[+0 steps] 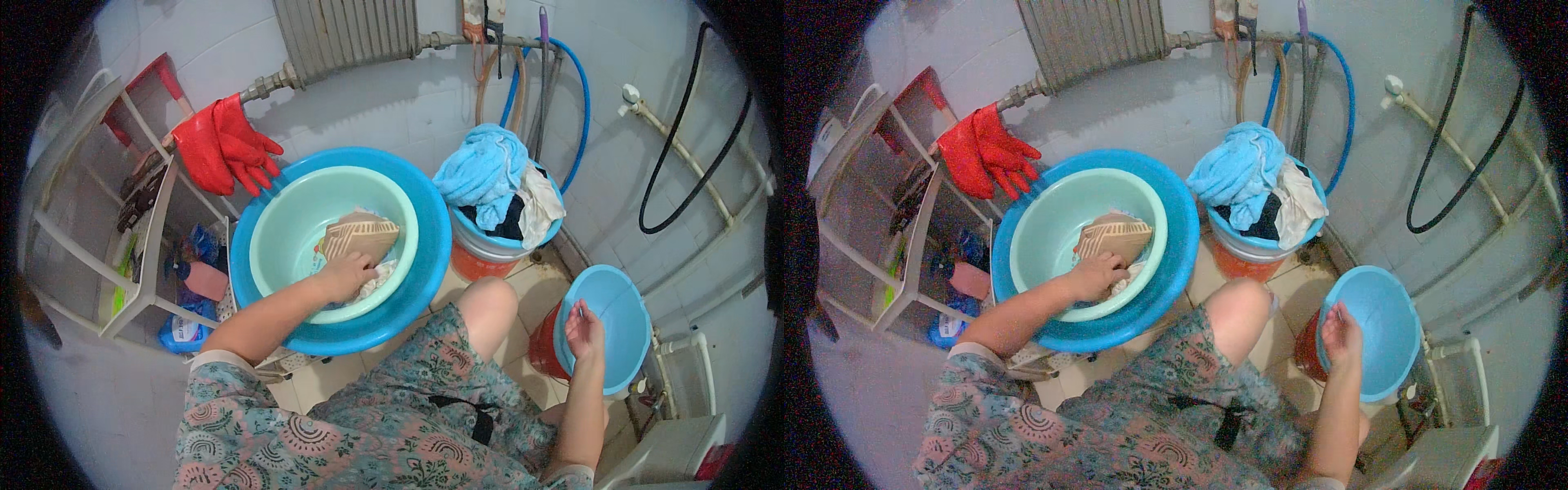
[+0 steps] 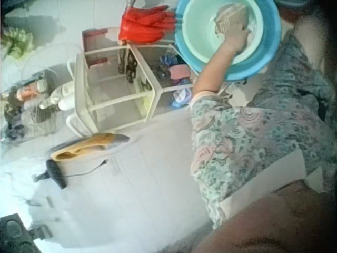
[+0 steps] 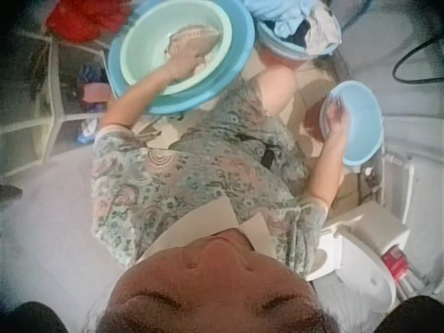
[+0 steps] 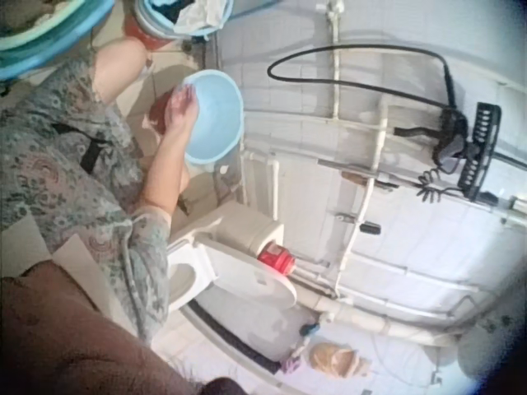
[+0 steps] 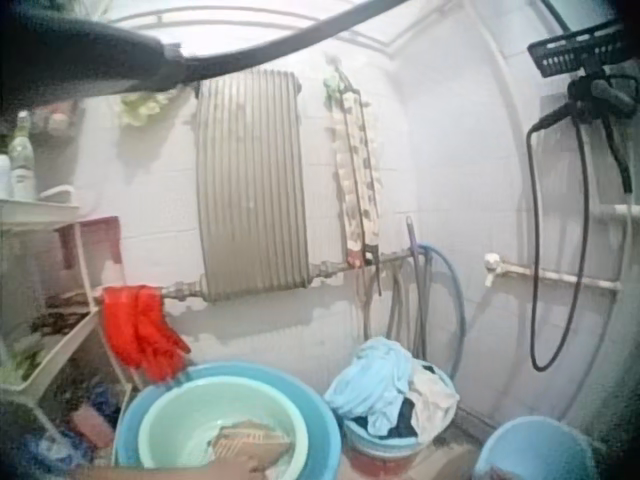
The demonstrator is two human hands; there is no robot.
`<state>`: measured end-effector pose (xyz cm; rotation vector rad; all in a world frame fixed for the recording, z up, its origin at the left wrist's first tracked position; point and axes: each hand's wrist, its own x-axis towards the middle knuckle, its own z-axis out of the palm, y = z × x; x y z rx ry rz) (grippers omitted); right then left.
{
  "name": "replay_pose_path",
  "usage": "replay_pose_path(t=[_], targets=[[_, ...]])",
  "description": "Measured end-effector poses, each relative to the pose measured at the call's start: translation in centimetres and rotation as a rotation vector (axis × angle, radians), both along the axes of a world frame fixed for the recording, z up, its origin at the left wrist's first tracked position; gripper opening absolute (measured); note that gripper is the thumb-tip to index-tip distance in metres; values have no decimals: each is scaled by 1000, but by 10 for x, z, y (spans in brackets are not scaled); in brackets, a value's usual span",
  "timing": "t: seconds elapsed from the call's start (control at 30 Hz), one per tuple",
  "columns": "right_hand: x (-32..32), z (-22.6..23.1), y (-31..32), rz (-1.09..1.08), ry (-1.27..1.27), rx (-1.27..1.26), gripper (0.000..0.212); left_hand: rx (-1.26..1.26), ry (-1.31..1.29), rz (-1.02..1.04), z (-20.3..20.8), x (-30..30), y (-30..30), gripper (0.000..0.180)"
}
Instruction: The person pours water from a blue basin into a toilet bowl, then proceeds to hand-wash various pieces of clothing in the basin. They scrub and rinse white and dark-colored garments one by one, transferring them between the basin and a bucket.
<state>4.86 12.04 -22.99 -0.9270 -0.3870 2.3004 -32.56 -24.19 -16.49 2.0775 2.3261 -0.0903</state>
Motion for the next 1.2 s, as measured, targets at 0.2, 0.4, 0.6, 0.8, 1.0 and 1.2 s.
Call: replay_pose_path(t=[0.2, 0.4, 0.6, 0.8, 1.0, 1.2], targets=[[23, -1, 5, 21, 8, 2, 7, 207, -929, 573, 38, -25, -1, 32], [30, 4, 2, 1, -10, 91, 9, 917, -2053, 372, 133, -24, 34, 39], [29, 27, -12, 148, 61, 170, 30, 552, -2240, 54, 162, 83, 154, 42], [52, 50, -2, 161, 241, 367, 47, 108, -2297, -116, 79, 218, 309, 33], [135, -54, 71, -347, -508, 121, 58, 178, -1996, 400, -36, 257, 379, 43], [148, -55, 73, -331, -715, 196, 58, 40, -2020, 495, -66, 282, 400, 41]])
